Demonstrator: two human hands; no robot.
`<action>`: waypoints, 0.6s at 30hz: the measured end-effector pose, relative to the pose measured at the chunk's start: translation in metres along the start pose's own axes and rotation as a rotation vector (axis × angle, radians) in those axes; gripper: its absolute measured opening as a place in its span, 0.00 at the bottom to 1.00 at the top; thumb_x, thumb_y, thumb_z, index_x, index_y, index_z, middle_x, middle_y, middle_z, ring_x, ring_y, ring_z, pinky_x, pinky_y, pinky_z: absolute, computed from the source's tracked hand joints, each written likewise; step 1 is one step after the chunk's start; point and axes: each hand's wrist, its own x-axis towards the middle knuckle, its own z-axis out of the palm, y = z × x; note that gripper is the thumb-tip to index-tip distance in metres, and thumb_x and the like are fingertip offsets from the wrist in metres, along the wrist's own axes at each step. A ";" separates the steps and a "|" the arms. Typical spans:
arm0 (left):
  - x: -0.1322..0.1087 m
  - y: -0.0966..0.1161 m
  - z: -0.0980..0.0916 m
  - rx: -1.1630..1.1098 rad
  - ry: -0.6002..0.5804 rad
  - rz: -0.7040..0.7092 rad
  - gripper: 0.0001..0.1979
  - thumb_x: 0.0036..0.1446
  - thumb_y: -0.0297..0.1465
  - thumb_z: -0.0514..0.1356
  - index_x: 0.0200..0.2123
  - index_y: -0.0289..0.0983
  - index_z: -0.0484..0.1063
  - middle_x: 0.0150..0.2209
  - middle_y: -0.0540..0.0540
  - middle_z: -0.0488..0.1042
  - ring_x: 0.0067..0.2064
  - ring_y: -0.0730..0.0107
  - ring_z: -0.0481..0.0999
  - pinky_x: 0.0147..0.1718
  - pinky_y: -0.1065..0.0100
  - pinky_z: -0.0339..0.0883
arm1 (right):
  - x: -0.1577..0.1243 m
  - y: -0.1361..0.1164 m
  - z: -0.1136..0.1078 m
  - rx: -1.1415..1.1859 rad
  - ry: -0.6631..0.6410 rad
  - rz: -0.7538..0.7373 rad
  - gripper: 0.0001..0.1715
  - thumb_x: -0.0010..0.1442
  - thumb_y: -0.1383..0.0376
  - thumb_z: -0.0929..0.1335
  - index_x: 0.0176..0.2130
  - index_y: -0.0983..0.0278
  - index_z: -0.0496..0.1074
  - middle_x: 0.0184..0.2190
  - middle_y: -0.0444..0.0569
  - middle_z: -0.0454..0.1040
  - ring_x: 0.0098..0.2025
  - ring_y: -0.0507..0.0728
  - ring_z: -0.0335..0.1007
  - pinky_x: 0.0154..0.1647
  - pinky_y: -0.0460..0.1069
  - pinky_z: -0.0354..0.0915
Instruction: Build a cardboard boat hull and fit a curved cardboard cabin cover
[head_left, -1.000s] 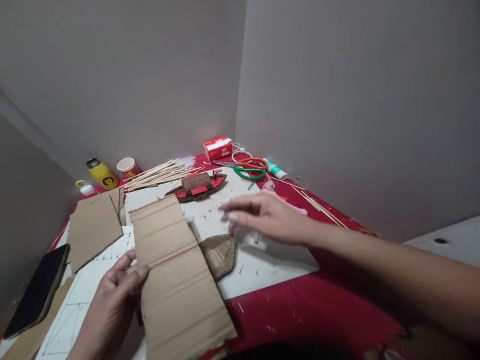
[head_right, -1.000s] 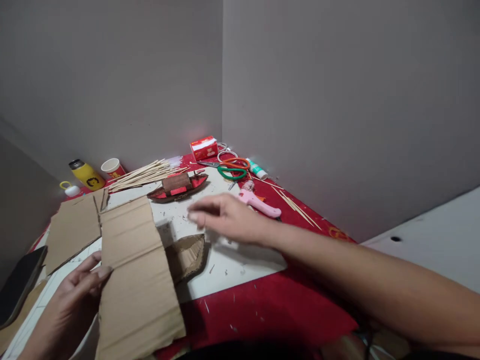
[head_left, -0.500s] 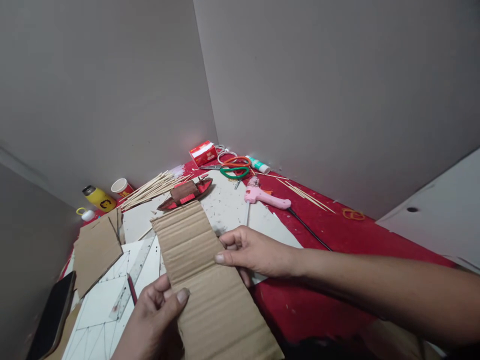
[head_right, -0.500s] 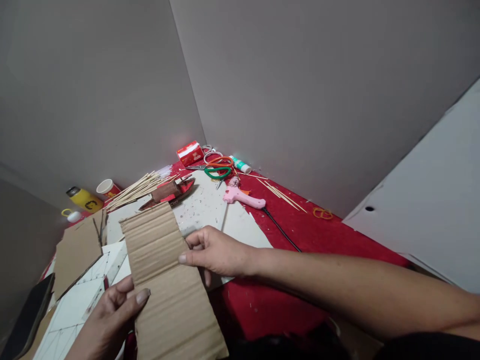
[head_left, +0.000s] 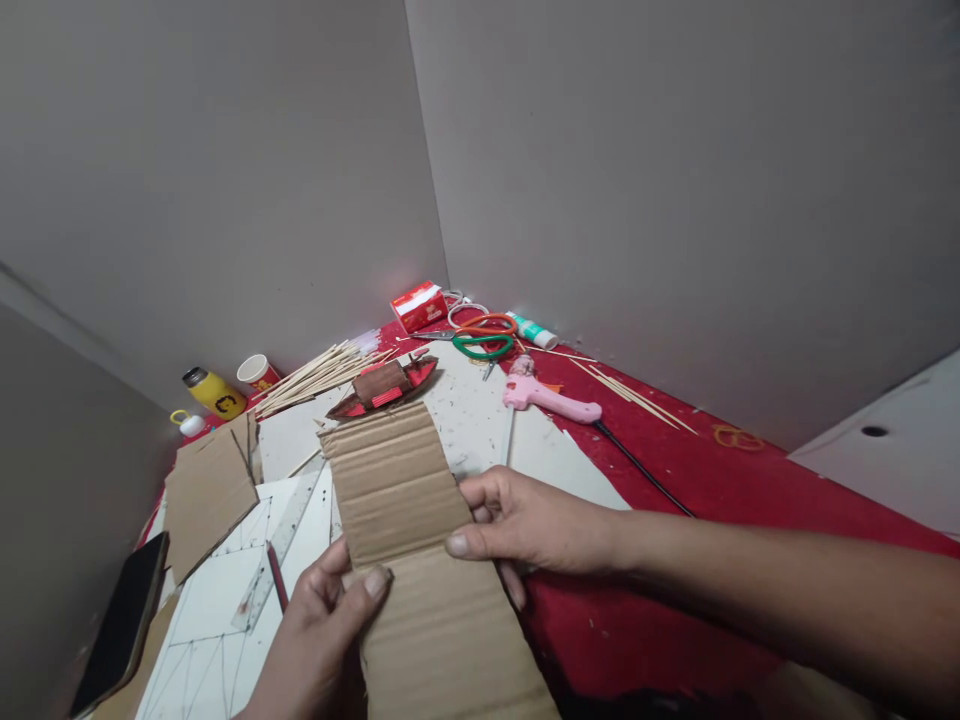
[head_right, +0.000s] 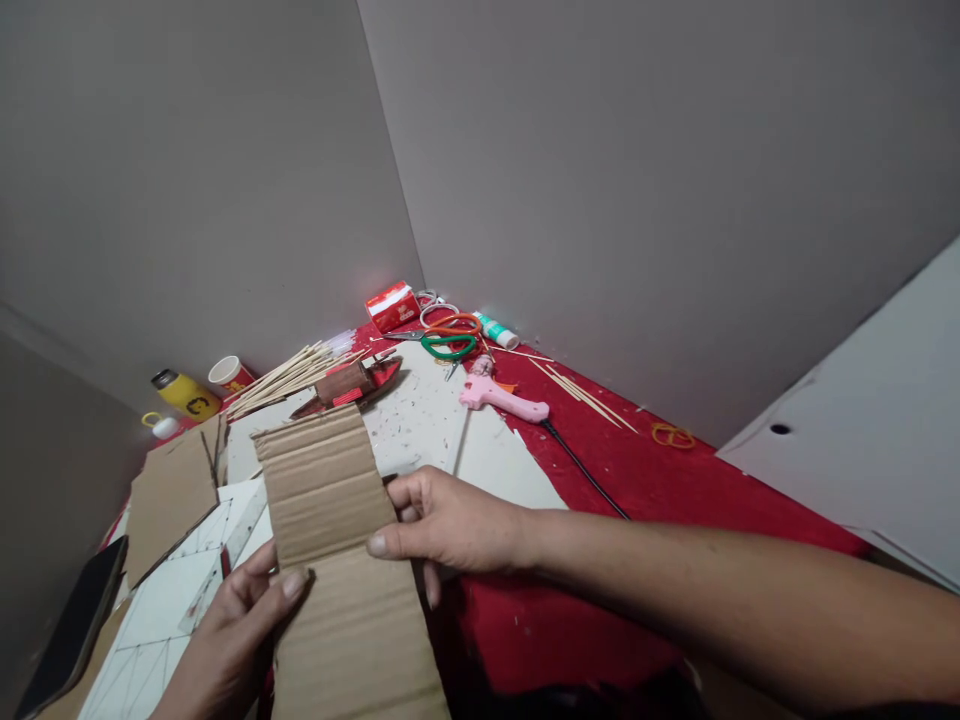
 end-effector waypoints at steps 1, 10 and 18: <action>0.000 0.001 0.001 0.018 -0.013 0.004 0.25 0.52 0.33 0.67 0.54 0.37 0.72 0.48 0.37 0.79 0.47 0.51 0.79 0.48 0.55 0.71 | 0.000 0.000 0.000 -0.001 0.005 0.004 0.26 0.47 0.52 0.76 0.36 0.69 0.72 0.23 0.41 0.74 0.15 0.45 0.67 0.11 0.38 0.59; 0.012 0.010 -0.015 0.226 -0.074 0.167 0.21 0.58 0.32 0.64 0.55 0.40 0.70 0.49 0.42 0.79 0.49 0.59 0.78 0.47 0.63 0.72 | -0.003 -0.006 0.001 -0.061 0.010 0.004 0.27 0.50 0.52 0.75 0.41 0.69 0.72 0.26 0.43 0.76 0.14 0.45 0.66 0.12 0.39 0.60; 0.013 0.020 -0.018 0.506 -0.019 0.443 0.14 0.60 0.34 0.61 0.49 0.40 0.74 0.44 0.46 0.80 0.45 0.64 0.79 0.42 0.68 0.73 | -0.004 -0.010 0.000 -0.134 0.157 -0.107 0.28 0.51 0.54 0.75 0.46 0.67 0.70 0.31 0.45 0.75 0.22 0.47 0.69 0.20 0.42 0.68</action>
